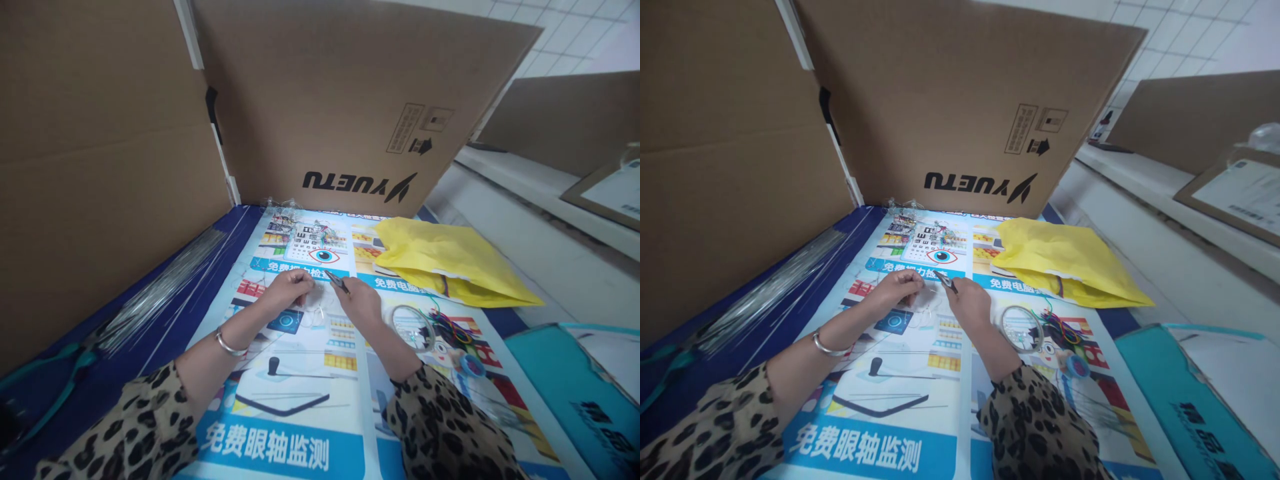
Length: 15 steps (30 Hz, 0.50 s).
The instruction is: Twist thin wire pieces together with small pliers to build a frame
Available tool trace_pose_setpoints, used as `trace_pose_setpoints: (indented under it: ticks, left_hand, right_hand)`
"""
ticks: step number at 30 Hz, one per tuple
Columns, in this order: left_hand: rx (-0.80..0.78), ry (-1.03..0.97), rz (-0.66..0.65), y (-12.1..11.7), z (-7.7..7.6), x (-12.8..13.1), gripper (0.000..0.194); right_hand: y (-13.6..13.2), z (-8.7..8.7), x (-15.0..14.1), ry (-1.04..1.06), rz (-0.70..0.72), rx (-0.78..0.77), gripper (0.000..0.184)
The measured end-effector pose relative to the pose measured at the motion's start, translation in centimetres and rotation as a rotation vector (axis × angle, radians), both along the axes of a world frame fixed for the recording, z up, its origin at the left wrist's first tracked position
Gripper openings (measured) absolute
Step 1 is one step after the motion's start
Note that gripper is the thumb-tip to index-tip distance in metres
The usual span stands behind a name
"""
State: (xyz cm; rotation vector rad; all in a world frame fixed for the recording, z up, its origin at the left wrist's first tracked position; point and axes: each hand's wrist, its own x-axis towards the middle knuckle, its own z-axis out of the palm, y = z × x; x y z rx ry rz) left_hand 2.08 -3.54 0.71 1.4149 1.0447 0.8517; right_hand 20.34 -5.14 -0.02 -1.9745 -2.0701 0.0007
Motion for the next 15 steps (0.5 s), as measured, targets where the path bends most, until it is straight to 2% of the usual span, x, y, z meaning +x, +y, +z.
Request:
trace_pose_setpoints:
  ticks: [6,15]
  left_hand:
    - [-0.08,0.006,0.004,-0.08,0.27,0.08,0.016]
    - [-0.066,0.018,-0.02,0.05,-0.09,0.17,0.016]
  right_hand:
    - [-0.02,-0.08,0.04,0.004,0.004,0.016,0.031]
    - [-0.03,0.06,0.0,0.008,0.001,0.004,0.031]
